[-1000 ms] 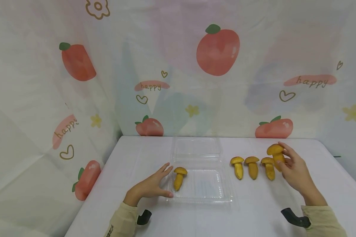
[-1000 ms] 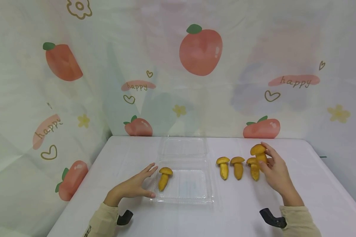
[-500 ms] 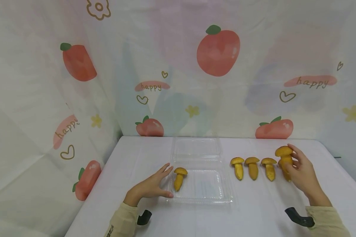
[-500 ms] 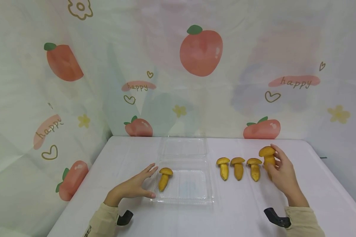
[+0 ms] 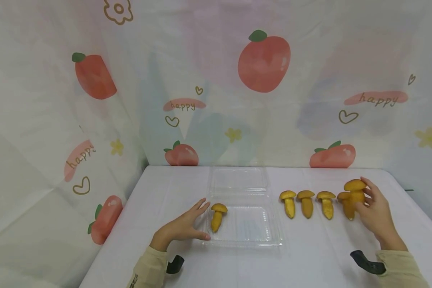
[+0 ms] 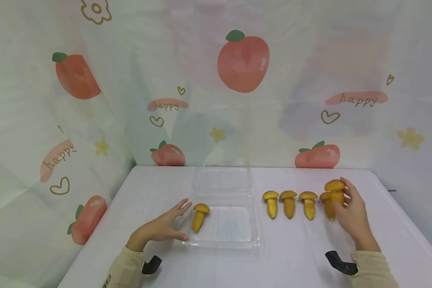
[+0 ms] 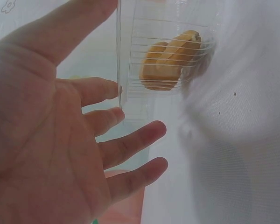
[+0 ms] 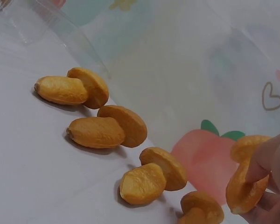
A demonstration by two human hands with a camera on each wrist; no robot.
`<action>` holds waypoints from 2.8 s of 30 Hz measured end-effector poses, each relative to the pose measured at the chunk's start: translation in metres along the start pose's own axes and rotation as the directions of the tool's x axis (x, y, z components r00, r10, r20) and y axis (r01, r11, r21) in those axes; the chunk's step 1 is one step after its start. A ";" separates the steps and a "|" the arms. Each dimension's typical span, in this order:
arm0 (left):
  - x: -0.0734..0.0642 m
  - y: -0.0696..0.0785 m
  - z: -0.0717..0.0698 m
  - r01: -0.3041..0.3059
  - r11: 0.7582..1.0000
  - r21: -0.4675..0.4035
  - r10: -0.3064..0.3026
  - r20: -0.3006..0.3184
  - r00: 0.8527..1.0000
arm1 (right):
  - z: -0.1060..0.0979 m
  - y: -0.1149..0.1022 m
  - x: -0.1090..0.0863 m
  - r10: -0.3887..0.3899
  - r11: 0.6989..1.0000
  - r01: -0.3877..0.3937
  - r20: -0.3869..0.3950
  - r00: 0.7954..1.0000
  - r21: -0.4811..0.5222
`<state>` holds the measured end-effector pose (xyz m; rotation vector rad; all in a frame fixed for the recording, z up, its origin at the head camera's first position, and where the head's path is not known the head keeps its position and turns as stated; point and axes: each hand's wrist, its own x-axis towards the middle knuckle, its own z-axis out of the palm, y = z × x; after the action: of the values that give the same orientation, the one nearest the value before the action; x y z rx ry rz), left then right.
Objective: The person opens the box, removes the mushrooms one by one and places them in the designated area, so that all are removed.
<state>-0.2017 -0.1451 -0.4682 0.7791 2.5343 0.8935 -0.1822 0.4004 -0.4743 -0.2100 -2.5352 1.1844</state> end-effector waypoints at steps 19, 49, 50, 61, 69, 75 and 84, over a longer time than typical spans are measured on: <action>0.000 0.002 0.000 0.001 1.000 -0.013 -0.001 0.002 1.000 | -0.012 0.029 0.007 0.181 0.983 -0.180 -0.064 0.981 0.028; -0.001 0.002 0.000 -0.005 1.000 -0.023 0.005 0.002 1.000 | -0.015 0.058 0.004 0.337 0.924 -0.338 -0.036 0.941 -0.178; -0.001 0.002 0.000 -0.005 1.000 -0.025 0.005 0.003 1.000 | -0.014 0.059 0.004 0.333 0.925 -0.337 -0.055 0.941 -0.177; -0.001 0.003 0.000 -0.005 1.000 -0.018 0.005 0.005 1.000 | -0.009 0.064 0.004 0.366 0.910 -0.388 -0.156 0.918 -0.147; -0.003 0.003 0.000 -0.015 0.999 -0.038 0.015 0.002 1.000 | -0.007 0.064 0.006 0.377 0.912 -0.395 -0.156 0.913 -0.113; -0.002 0.004 0.000 -0.007 0.999 -0.033 0.007 0.004 1.000 | -0.008 0.062 0.008 0.386 0.908 -0.402 -0.143 0.912 -0.116; -0.004 0.004 -0.001 0.000 0.999 -0.047 0.001 0.011 1.000 | -0.013 0.065 0.009 0.411 0.903 -0.422 -0.126 0.903 -0.082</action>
<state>-0.1978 -0.1455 -0.4642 0.7683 2.4948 0.9425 -0.1867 0.4535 -0.5140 -0.8584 -2.5330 1.1394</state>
